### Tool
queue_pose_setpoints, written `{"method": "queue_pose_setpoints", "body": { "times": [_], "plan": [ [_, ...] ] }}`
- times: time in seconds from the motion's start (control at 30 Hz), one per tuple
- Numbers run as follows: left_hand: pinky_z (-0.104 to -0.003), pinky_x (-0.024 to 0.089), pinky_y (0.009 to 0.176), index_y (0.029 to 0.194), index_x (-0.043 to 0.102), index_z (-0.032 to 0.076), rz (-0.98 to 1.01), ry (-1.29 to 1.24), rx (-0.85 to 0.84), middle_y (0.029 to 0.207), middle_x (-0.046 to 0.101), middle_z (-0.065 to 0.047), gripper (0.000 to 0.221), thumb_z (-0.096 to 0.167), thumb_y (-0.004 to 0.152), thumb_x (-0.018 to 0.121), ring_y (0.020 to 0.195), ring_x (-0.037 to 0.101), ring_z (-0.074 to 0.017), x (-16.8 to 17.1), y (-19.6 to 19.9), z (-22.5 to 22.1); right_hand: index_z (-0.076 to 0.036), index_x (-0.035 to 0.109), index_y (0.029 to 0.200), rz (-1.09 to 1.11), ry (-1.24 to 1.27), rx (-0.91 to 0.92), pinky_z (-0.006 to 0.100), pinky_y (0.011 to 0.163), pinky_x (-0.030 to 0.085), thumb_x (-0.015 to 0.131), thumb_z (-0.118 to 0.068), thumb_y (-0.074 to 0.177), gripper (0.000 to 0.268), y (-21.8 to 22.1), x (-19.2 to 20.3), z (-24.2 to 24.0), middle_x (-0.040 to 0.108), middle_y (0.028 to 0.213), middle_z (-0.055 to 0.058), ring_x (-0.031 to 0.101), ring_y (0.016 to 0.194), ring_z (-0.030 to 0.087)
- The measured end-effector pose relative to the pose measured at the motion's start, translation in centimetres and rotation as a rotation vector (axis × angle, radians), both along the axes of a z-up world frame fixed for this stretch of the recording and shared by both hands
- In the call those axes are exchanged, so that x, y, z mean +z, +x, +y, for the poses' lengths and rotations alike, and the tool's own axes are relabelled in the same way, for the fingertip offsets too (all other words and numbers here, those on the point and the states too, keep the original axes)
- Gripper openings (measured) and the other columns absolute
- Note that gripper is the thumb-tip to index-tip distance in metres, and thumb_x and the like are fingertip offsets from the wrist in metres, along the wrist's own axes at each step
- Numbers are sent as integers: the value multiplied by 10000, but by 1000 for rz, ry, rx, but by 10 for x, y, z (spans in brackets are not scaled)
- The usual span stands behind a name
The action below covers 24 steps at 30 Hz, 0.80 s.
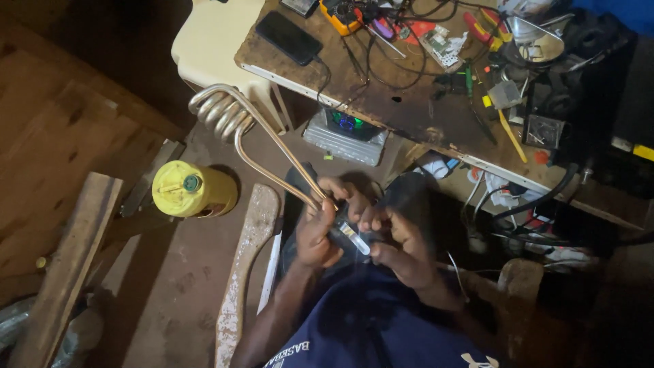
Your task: Repairing an immersion water heater by disassembling the handle, checking connections, and reassembling it using a screwdriver.
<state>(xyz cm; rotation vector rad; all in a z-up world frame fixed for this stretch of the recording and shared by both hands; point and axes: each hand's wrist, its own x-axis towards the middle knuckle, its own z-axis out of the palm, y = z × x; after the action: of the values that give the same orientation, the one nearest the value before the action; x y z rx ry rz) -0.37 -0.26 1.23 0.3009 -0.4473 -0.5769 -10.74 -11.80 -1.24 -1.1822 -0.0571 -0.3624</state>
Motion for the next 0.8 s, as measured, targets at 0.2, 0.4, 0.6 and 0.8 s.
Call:
{"method": "queue_pose_setpoints", "body": {
  "times": [0.2, 0.4, 0.6, 0.8],
  "plan": [
    [-550, 632, 857, 1417, 342, 21, -64, -212, -176, 1014, 527, -273, 699, 567, 1039, 559, 997, 646, -423, -29, 13, -1, -1, 495, 1069, -24, -21, -85, 241, 601, 471, 808, -54, 917, 352, -7, -9, 7, 625, 1080, 174, 609, 882, 160],
    [-598, 585, 1003, 1461, 364, 19, -51, -20, -53, 1169, 576, -302, 763, 70, 848, 816, 1133, 682, -444, -19, 4, 1, 22, 578, 1134, 16, -200, -225, 306, 847, 536, 827, -89, 906, 356, -21, -35, 4, 719, 1328, 178, 654, 1109, 155],
    [-345, 533, 971, 1353, 557, 0, -283, 629, 56, 1104, 584, -82, 537, 255, 940, 786, 1048, 590, -204, -24, 14, 27, 38, 668, 1216, 120, -583, -486, 333, 780, 574, 890, -205, 853, 490, -19, -35, -7, 724, 993, 145, 693, 898, 209],
    [-456, 700, 702, 1352, 567, -90, -91, 545, 33, 1068, 600, -183, 556, 168, 912, 788, 943, 692, -273, -3, 2, 21, 62, 714, 1097, -219, -970, -706, 427, 703, 639, 854, -155, 872, 343, -3, 0, -20, 722, 940, 170, 752, 797, 338]
  ]
}}
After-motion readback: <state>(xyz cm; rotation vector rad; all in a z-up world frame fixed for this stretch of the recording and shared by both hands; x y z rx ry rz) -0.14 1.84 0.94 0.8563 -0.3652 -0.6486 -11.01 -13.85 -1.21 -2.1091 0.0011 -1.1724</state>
